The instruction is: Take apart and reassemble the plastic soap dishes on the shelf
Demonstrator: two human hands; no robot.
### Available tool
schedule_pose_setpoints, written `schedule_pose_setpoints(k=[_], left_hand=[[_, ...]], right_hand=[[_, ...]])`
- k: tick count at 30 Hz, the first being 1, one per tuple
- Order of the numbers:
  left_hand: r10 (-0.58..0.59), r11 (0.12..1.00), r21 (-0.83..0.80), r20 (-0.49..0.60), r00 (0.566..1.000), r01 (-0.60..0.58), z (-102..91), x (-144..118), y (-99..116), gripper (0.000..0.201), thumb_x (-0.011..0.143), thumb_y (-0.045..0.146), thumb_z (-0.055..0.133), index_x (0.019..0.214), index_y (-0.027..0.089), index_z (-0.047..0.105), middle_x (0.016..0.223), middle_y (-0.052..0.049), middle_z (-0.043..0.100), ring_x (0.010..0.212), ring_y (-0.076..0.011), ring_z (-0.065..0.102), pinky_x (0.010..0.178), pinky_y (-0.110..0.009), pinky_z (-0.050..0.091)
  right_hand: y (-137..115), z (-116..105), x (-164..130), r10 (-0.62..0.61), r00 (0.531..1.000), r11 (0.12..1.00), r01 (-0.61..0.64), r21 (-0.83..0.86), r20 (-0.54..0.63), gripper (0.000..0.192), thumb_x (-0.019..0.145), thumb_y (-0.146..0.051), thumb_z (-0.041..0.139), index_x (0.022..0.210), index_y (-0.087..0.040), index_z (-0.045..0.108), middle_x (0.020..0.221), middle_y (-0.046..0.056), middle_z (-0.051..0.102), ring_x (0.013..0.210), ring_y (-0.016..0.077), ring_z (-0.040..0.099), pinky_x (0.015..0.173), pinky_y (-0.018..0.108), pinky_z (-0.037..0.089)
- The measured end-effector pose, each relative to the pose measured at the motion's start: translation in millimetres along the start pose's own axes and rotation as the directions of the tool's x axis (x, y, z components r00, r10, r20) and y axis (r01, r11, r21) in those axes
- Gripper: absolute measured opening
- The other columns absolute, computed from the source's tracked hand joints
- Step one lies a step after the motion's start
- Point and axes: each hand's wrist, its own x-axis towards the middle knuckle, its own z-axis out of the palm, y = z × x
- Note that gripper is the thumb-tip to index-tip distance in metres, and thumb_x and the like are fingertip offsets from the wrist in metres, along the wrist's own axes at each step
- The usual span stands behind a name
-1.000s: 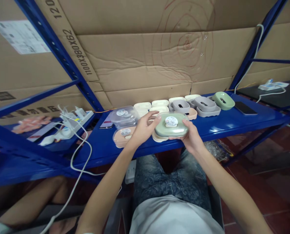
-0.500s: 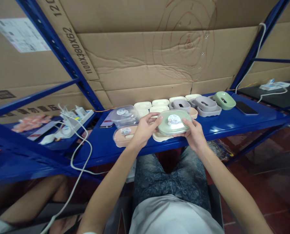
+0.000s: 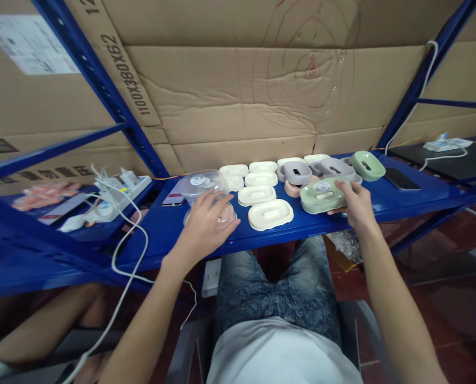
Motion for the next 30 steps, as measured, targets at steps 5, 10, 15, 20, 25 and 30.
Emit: schedule_pose_setpoints(k=[5, 10, 15, 20, 25, 30], left_hand=[[0.015, 0.991, 0.130, 0.076, 0.997, -0.025, -24.0, -17.9, -24.5, 0.048, 0.102, 0.041, 0.067, 0.147, 0.024, 0.063, 0.149, -0.017, 0.064, 0.142, -0.0404, 0.057, 0.122, -0.063, 0.047], [-0.031, 0.992, 0.129, 0.130, 0.991, 0.014, -26.3, -27.7, -26.7, 0.050, 0.101, 0.047, 0.067, 0.148, 0.027, 0.063, 0.143, -0.016, 0.065, 0.133, -0.0409, 0.059, 0.115, -0.063, 0.052], [-0.090, 0.981, 0.184, 0.130, 0.988, 0.065, -12.6, -32.7, -20.7, 0.046, 0.103, 0.040, 0.065, 0.147, 0.027, 0.065, 0.145, -0.016, 0.065, 0.133, -0.0423, 0.058, 0.107, -0.060, 0.053], [-0.114, 0.962, 0.256, 0.077, 0.990, 0.091, -2.7, -37.2, -13.4, 0.046, 0.105, 0.041, 0.064, 0.149, 0.025, 0.064, 0.147, -0.018, 0.065, 0.131, -0.0431, 0.058, 0.104, -0.060, 0.052], [-0.085, 0.971, 0.223, -0.003, 0.996, 0.084, 1.8, -42.6, -13.6, 0.048, 0.105, 0.041, 0.067, 0.149, 0.023, 0.062, 0.153, -0.019, 0.062, 0.142, -0.0442, 0.054, 0.113, -0.064, 0.049], [-0.043, 0.982, 0.178, -0.105, 0.994, 0.062, 3.6, -46.0, -11.0, 0.047, 0.102, 0.033, 0.071, 0.147, 0.026, 0.062, 0.153, -0.018, 0.062, 0.153, -0.0438, 0.048, 0.124, -0.067, 0.043]], right_hand=[[2.9, -6.1, -1.1, 0.001, 0.988, 0.888, 0.068, -0.454, 0.152, 0.057, 0.094, -0.073, 0.062, 0.103, -0.018, 0.075, 0.055, 0.006, 0.064, 0.054, 0.0314, 0.068, 0.061, 0.047, 0.058], [-6.0, -1.5, -13.0, -0.109, 0.961, 0.518, 0.273, -0.810, 0.254, 0.065, 0.104, -0.073, 0.043, 0.106, -0.020, 0.081, 0.092, 0.020, 0.081, 0.107, 0.0439, 0.076, 0.094, 0.049, 0.054], [-9.8, 5.6, -23.7, -0.053, 0.953, 0.343, 0.297, -0.891, 0.297, 0.073, 0.107, -0.075, 0.035, 0.128, -0.020, 0.080, 0.115, 0.024, 0.081, 0.117, 0.0459, 0.075, 0.092, 0.048, 0.053], [-7.6, 5.8, -22.6, -0.046, 0.949, 0.335, 0.308, -0.891, 0.311, 0.079, 0.108, -0.077, 0.029, 0.129, -0.019, 0.079, 0.115, 0.024, 0.081, 0.115, 0.0436, 0.075, 0.094, 0.047, 0.053], [-14.6, 2.2, -26.0, -0.145, 0.958, 0.398, 0.284, -0.872, 0.246, 0.080, 0.106, -0.080, 0.033, 0.135, -0.018, 0.076, 0.103, 0.021, 0.080, 0.107, 0.0454, 0.074, 0.093, 0.052, 0.053], [-26.8, 16.5, -56.3, -0.549, 0.756, 0.429, 0.622, -0.655, 0.357, 0.045, 0.105, -0.057, 0.060, 0.125, -0.020, 0.077, 0.097, 0.013, 0.076, 0.093, 0.0325, 0.072, 0.090, 0.044, 0.055]])
